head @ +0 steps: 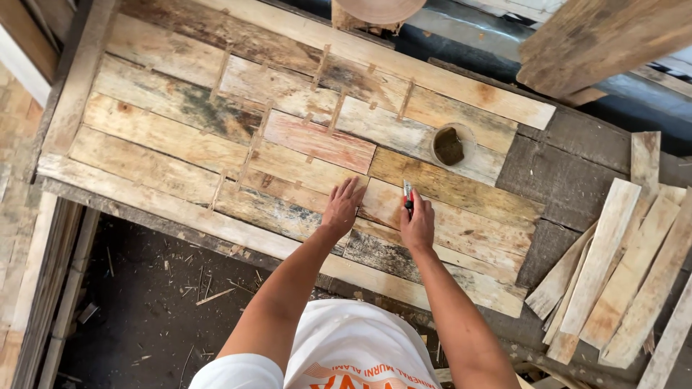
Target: Applying adhesive paper tape to the joints of small wooden boards to form a larger panel.
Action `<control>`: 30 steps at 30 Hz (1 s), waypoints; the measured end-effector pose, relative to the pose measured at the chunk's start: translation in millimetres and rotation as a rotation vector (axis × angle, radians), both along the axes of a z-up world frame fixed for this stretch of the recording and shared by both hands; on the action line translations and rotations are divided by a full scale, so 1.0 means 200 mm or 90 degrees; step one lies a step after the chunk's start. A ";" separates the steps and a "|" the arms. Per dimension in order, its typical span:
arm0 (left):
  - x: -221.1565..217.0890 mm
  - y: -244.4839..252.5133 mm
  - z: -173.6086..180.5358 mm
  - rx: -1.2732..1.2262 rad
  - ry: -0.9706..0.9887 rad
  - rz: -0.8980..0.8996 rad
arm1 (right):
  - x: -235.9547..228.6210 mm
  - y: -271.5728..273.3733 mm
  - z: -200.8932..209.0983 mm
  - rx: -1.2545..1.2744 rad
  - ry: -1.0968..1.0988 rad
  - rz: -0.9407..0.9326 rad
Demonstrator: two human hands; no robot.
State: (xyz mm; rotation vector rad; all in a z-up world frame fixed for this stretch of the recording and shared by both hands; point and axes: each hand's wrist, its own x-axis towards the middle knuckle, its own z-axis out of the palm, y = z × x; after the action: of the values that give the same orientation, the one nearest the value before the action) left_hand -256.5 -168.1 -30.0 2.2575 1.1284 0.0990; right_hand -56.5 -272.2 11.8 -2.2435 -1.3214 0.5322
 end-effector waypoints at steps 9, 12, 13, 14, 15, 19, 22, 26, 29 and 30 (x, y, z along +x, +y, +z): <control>-0.04 0.06 0.03 -0.033 -0.044 -0.005 | 0.06 -0.05 -0.02 0.034 0.030 -0.009; -0.08 0.05 0.01 -0.051 -0.076 -0.021 | 0.06 -0.08 0.02 0.024 0.039 0.005; -0.09 0.04 0.00 -0.052 -0.075 -0.022 | 0.05 -0.09 0.03 0.023 0.039 0.004; -0.09 0.04 -0.02 -0.044 -0.057 -0.039 | 0.05 -0.10 0.05 0.025 0.051 0.034; -0.10 0.03 -0.03 -0.037 -0.040 -0.058 | 0.04 -0.11 0.06 0.025 0.062 0.063; -0.06 0.03 0.29 -0.130 0.084 -0.103 | -0.02 -0.13 0.13 -0.067 0.112 0.116; -0.08 0.01 0.22 -0.094 0.104 -0.134 | -0.06 -0.17 0.15 0.043 0.077 0.196; -0.09 0.00 0.18 -0.069 0.123 -0.131 | -0.08 -0.18 0.12 0.002 0.086 0.213; -0.09 0.01 0.15 -0.070 0.113 -0.128 | -0.08 -0.17 0.09 -0.024 0.071 0.215; -0.10 0.01 0.14 -0.071 0.108 -0.126 | -0.08 -0.17 0.09 -0.053 0.074 0.214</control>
State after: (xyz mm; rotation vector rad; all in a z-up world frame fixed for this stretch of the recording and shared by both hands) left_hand -275.8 -166.0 -1.4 2.2966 0.9627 -0.2340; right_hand -72.4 -306.9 29.2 -2.0271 -1.6507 0.8362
